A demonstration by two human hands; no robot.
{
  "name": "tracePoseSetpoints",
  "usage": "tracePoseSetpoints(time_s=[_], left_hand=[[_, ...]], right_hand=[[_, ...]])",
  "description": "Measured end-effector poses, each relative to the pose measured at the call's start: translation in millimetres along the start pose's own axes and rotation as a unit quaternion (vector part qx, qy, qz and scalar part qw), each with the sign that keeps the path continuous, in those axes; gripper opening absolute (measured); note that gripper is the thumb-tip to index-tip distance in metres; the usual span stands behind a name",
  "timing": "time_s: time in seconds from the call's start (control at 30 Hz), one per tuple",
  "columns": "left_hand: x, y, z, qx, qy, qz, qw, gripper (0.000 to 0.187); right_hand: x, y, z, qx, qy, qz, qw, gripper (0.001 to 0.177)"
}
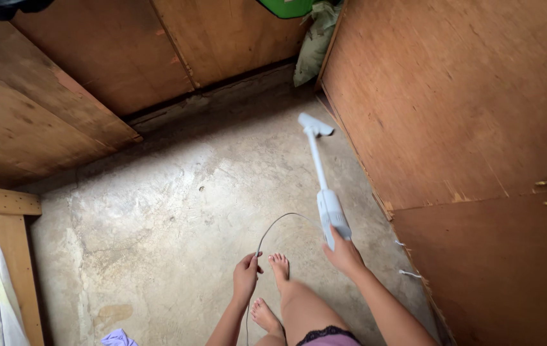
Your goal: The person vacuums the foam floor tiles and the surrounding concrete floor using a handheld vacuum cleaner.
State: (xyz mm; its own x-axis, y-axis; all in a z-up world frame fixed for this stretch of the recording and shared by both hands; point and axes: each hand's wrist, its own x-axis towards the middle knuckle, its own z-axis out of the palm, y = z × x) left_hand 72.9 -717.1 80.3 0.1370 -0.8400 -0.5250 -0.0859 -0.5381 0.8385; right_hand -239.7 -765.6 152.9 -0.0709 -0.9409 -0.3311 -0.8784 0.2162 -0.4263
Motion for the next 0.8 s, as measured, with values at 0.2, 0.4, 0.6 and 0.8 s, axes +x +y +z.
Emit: tracePoseSetpoints(time_s=[0.2, 0.4, 0.6, 0.8], left_hand=[[3, -12, 41, 0.052, 0.001, 0.083, 0.995, 0.036], [19, 11, 69, 0.038, 0.074, 0.041, 0.996, 0.037], [54, 62, 150, -0.003, 0.091, -0.013, 0.996, 0.039], [66, 93, 216, -0.084, 0.055, -0.004, 0.995, 0.037]], right_hand=[[-21, 39, -41, -0.115, -0.097, 0.026, 0.988, 0.075], [165, 87, -116, -0.118, 0.110, -0.010, 0.987, 0.061], [306, 114, -213, -0.088, 0.113, -0.043, 0.989, 0.048], [312, 159, -276, -0.135, 0.106, -0.076, 0.982, 0.061]])
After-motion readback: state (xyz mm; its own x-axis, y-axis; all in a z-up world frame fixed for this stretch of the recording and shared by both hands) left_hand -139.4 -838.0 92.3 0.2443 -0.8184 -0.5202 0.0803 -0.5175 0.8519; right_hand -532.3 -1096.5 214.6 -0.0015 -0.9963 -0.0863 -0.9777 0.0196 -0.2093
